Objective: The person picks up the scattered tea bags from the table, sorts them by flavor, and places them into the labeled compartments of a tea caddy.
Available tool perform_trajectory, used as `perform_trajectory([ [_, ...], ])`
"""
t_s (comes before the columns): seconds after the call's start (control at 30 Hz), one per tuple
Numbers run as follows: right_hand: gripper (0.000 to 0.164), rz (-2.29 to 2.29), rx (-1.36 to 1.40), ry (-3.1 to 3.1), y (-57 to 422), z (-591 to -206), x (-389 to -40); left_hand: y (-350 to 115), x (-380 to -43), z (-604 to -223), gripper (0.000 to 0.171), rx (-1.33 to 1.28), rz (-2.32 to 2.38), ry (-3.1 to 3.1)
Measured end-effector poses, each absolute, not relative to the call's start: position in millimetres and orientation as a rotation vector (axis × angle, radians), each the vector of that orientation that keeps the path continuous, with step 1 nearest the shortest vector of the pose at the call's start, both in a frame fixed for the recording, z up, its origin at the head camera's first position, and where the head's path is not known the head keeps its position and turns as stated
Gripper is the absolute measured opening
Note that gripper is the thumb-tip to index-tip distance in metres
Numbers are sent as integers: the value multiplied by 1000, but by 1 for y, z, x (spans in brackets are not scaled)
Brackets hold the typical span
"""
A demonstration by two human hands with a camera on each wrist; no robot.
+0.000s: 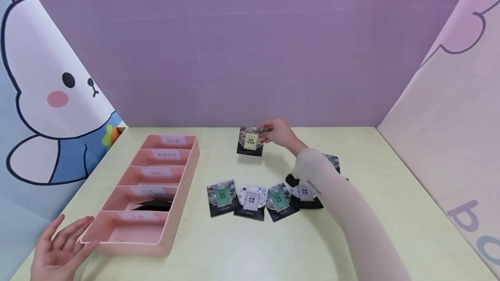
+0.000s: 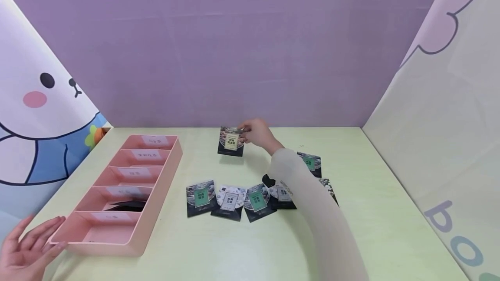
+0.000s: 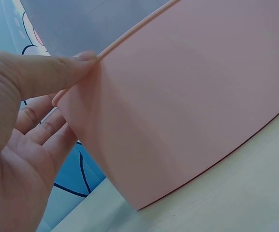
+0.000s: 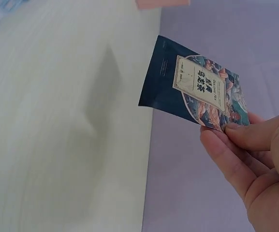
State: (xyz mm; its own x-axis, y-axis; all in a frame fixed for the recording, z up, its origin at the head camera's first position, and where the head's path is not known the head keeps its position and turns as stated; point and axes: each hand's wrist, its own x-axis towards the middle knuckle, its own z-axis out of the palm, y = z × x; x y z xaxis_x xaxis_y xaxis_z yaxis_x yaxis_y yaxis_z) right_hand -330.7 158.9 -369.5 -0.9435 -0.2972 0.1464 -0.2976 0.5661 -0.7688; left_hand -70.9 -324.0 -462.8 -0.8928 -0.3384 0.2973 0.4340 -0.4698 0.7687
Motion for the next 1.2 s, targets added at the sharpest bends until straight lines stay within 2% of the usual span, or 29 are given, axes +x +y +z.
perform_trajectory([
  [0.17, 24, 1429, 540, -2742, 139, -361, -332, -323, -68, -462, 83, -87, -2361, -1307],
  [0.4, 23, 1535, 502, -2704, 123, -355, -337, -323, -68, -461, 82, -210, -2435, -1227],
  [0.57, 22, 1625, 455, -2662, 113, -352, -340, -323, -68, -461, 82, -139, -2437, -1243],
  [1.2, 18, 1810, 450, -2460, 49, -340, -337, -322, -72, -461, 82, -273, -2407, -1271],
])
